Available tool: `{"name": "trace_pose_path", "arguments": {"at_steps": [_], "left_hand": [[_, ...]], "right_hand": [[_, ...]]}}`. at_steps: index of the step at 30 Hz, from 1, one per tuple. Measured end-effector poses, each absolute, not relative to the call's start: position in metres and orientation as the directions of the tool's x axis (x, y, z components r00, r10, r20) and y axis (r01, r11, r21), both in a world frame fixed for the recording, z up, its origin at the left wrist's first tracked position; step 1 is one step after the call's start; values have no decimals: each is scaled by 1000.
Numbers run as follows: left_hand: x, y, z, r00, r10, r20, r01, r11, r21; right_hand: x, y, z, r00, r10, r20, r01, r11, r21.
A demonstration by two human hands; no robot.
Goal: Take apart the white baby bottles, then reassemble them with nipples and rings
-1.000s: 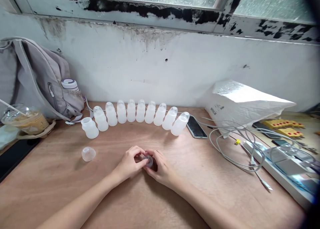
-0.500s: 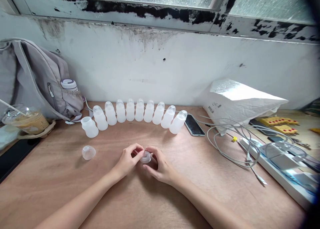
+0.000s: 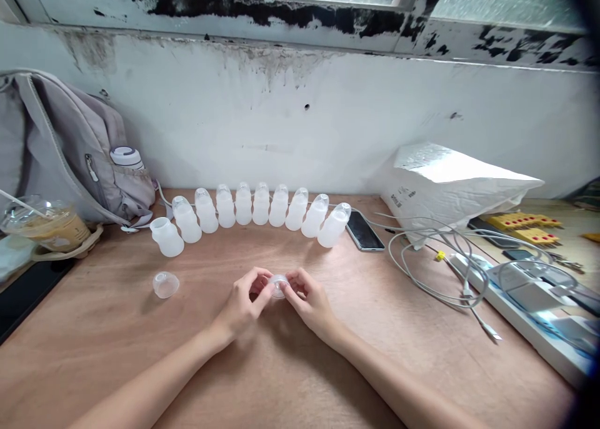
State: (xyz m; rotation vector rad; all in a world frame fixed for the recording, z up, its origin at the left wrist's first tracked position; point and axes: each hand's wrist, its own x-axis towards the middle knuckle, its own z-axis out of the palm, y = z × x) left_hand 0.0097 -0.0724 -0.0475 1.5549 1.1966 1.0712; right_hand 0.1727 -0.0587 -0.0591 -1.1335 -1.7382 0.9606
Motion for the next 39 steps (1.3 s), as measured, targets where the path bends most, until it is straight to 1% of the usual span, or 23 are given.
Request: {"name": "trace_pose_path", "arguments": {"at_steps": [3,6,9,13,16,23,27,34,39], "left_hand": [[11,-73,-45,183,977,110,263,-157,952],[12,-71,-45,175,981,84,251,-127,960],[12,-71,-45,186,978,92,281,-143,949],[12,-74,-45,199,967,156,381,-223,897],[13,-76,-46,224,956,188,413,-268,870],[8,-74,-48,296,934,197,325,-293,899],[6,-74,-49,331,928,171,266,-266,927],[6,-74,-47,333,934,130,228,-214,950],[6,-74,-46,343,930,131,231,-218,948]], "right_hand": [[169,-59,-59,-222,960,168,240,221,-945],[166,-60,-59,-257,959,120,190,171,-967],[164,-60,-61,-267,957,112,185,165,-969],[162,-60,-65,-222,969,113,201,159,-967],[161,-59,-68,-204,973,105,209,148,-967],[160,-56,-66,-224,967,121,228,172,-958],[159,-58,-62,-205,970,134,256,185,-949],[158,-58,-61,-196,971,134,262,183,-948],[158,-55,-61,-198,973,121,246,169,-954]]}}
